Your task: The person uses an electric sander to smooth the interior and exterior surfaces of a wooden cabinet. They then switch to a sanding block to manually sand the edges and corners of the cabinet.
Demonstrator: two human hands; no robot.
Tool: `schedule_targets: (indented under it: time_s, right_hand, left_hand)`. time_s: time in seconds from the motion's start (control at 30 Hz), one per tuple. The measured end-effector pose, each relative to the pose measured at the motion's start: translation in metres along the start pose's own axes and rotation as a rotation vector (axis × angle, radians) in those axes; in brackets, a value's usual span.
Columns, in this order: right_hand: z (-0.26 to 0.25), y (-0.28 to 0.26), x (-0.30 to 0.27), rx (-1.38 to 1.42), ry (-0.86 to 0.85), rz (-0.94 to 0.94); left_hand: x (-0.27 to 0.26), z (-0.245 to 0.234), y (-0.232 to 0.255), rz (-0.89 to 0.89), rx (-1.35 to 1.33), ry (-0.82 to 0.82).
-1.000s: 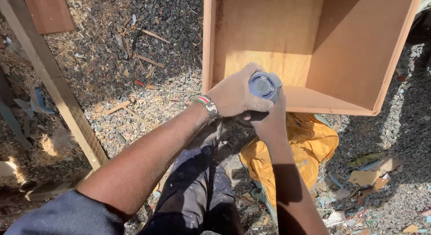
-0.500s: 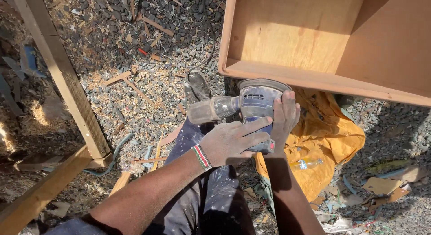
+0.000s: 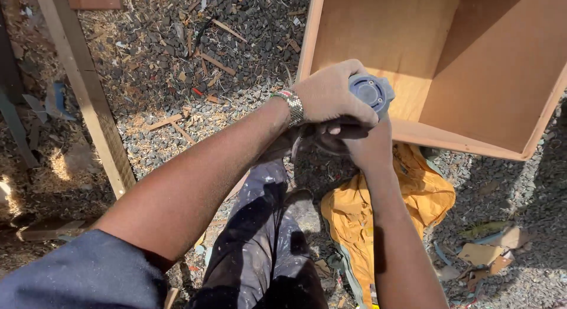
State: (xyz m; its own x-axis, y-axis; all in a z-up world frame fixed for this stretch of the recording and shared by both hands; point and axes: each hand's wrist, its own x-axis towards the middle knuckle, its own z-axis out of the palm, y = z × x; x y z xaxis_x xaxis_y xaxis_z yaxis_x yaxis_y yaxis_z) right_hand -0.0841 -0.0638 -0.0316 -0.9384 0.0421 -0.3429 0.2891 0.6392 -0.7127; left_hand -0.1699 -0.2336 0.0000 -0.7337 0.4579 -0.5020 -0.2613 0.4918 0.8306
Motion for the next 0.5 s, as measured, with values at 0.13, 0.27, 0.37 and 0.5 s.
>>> schedule_targets:
  time_s: [0.13,0.27,0.37,0.5]
  right_hand:
    - [-0.010,-0.025,0.051,0.176,-0.186,0.260]
    - [-0.004,-0.014,0.092,0.323,-0.411,0.473]
    - [0.000,-0.006,0.107,0.340,-0.501,0.467]
    - [-0.007,-0.037,0.092,0.103,-0.483,0.421]
  left_hand:
    - [0.050,-0.047,0.039,-0.354,-0.241,-0.258]
    - [0.091,-0.050,0.023,-0.490,-0.115,-0.249]
    - [0.104,-0.049,0.007,-0.462,-0.130,-0.277]
    - [0.077,-0.064,0.013,-0.423,-0.189,-0.288]
